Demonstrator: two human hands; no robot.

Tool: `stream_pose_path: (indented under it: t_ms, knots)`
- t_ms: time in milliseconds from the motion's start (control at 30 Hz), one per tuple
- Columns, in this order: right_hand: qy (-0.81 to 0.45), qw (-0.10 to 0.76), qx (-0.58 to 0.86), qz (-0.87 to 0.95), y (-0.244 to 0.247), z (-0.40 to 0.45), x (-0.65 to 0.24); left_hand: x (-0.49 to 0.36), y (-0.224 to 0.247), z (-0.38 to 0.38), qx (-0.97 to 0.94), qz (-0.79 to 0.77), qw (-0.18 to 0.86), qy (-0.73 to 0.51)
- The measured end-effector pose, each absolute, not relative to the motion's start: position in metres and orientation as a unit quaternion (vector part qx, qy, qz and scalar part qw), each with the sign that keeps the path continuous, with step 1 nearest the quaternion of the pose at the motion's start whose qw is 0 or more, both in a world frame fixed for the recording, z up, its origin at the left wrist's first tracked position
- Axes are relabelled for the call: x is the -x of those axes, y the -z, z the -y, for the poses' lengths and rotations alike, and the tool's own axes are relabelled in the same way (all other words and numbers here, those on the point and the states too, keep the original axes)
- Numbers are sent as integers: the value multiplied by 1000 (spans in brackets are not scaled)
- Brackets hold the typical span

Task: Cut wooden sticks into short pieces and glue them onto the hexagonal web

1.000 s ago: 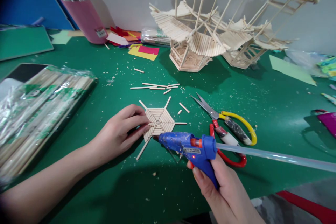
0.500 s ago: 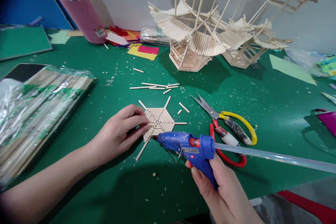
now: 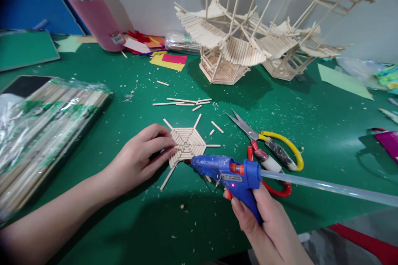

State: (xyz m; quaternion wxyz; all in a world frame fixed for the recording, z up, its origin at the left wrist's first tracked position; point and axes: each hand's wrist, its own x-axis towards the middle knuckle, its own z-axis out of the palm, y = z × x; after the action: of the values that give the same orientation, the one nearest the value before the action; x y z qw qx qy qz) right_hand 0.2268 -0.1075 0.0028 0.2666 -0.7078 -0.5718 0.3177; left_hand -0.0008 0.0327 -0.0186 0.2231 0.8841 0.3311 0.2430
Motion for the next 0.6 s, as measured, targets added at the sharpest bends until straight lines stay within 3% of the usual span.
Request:
stream_pose_path:
  t_ms: [433,600]
  knots:
    - [-318,234,695,601,-1,112,-228,1,18,-32,-883,-334,225,-241]
    - [-315,264,691,594,1,112,-229,1,19,-33,-883,-330,222,-247]
